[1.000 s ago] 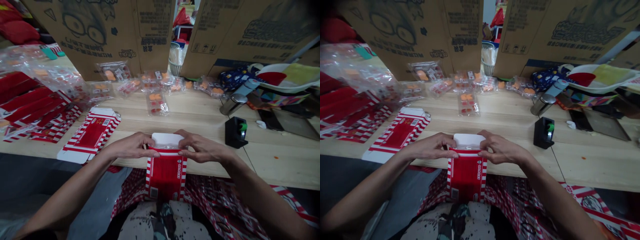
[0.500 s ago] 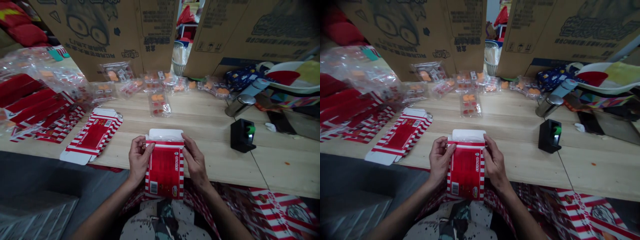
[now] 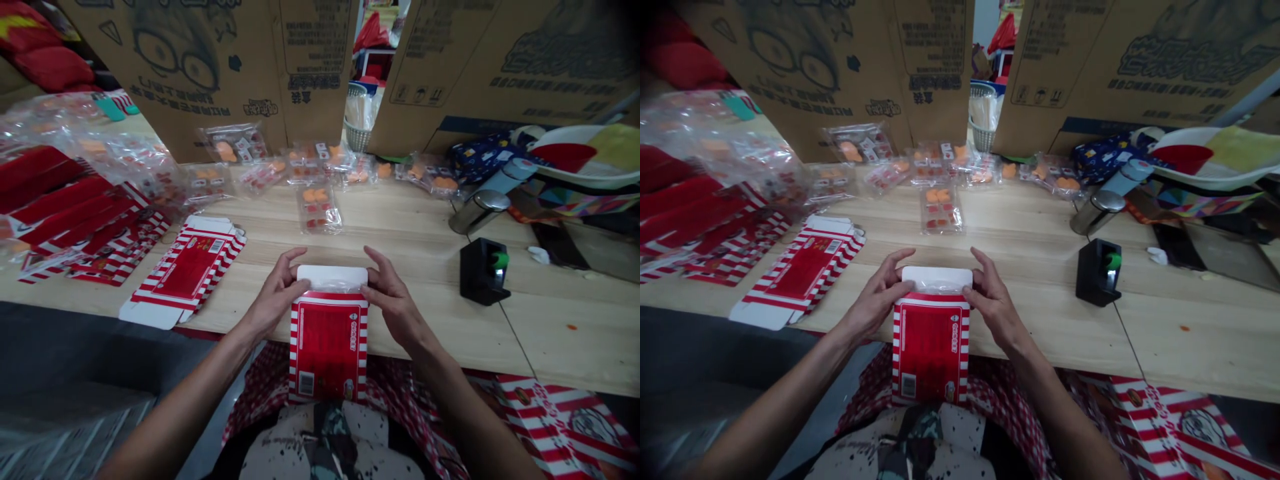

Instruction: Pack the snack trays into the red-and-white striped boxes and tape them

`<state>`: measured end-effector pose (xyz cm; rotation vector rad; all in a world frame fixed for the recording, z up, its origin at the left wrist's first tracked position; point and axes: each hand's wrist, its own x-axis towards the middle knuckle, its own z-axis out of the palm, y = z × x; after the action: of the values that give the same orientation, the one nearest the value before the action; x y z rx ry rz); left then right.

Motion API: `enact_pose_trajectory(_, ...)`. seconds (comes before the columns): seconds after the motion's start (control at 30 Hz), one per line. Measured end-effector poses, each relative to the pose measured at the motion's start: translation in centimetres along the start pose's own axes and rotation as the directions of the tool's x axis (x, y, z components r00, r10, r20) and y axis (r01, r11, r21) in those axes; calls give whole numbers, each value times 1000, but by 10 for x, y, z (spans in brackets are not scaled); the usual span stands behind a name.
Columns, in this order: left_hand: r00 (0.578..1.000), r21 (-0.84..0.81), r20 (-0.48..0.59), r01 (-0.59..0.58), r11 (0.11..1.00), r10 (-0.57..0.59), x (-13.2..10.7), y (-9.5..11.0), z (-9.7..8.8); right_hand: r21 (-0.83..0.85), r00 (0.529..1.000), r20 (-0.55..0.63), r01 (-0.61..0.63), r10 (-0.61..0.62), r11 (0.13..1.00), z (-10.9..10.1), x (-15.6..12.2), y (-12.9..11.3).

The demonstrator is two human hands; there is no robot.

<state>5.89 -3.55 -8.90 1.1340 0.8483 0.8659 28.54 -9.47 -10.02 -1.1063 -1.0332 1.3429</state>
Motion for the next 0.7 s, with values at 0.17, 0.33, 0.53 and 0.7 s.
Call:
enact_pose_trajectory(0.17, 982, 52, 162, 87, 995, -94, 0, -4, -17, -174, 999, 33, 43, -38, 984, -7, 4, 4)
enact_pose_trajectory(0.33, 985, 127, 157, 54, 990, -73, -6, -10, -22, -431, 923, 347, 315, -166, 845, -13, 0, -11)
enact_pose_trajectory(0.53, 983, 118, 75, 159, 980, -168, -7, 20, 1, -395, 933, 331, -1, 143, 919, -5, 9, -42)
enact_pose_trajectory(0.7, 972, 124, 79, 209, 970, -219, -6, 34, 6, -408, 903, 305, -162, 301, 898, 0, 19, -62)
